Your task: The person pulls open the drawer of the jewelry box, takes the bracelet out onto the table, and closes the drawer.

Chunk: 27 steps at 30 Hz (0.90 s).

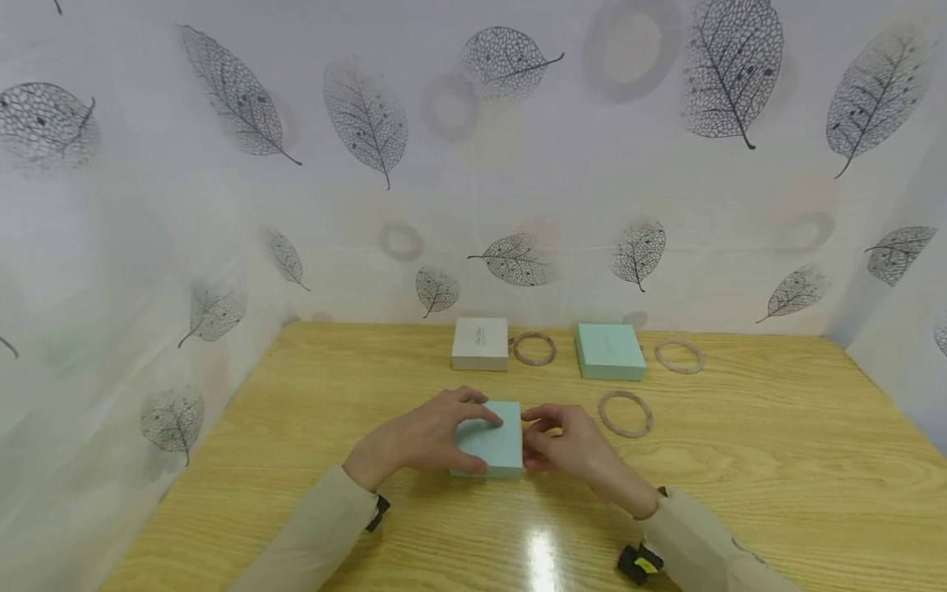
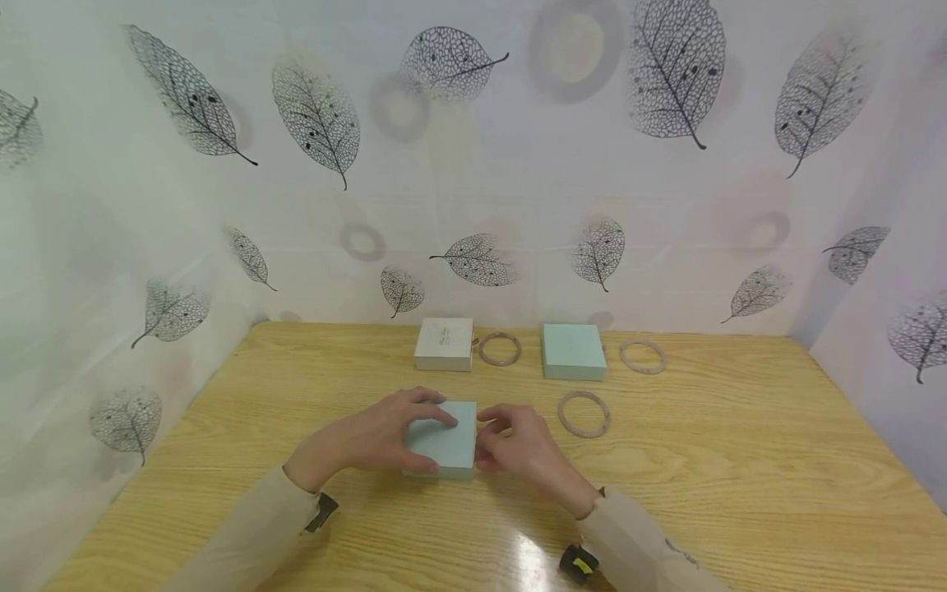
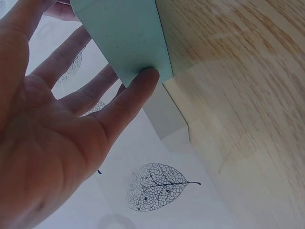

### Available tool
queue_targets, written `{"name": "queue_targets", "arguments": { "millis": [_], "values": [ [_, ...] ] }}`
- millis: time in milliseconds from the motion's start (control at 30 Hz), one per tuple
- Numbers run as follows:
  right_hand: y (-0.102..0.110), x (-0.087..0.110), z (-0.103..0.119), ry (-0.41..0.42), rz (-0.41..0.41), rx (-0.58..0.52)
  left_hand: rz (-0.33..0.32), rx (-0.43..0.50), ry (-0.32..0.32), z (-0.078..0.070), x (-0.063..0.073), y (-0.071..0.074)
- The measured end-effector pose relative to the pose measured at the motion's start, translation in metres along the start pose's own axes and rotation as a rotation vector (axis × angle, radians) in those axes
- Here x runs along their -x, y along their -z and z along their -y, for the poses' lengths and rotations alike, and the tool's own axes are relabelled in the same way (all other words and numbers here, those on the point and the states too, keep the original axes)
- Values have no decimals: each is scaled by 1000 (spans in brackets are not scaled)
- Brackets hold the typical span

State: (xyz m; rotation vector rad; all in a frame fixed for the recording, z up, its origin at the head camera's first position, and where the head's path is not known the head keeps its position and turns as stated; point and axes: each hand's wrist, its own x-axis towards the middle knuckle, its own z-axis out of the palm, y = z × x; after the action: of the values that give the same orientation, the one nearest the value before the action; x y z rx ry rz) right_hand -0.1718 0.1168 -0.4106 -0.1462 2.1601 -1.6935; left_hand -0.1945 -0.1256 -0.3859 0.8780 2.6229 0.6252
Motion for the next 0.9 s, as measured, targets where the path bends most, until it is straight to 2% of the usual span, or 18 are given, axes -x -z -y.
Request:
{"name": "queue_targets", "arguments": {
  "millis": [900],
  "values": [
    [-4,1,2,-5,-27,41,-8,3,-14,0,1,0]
  ]
}}
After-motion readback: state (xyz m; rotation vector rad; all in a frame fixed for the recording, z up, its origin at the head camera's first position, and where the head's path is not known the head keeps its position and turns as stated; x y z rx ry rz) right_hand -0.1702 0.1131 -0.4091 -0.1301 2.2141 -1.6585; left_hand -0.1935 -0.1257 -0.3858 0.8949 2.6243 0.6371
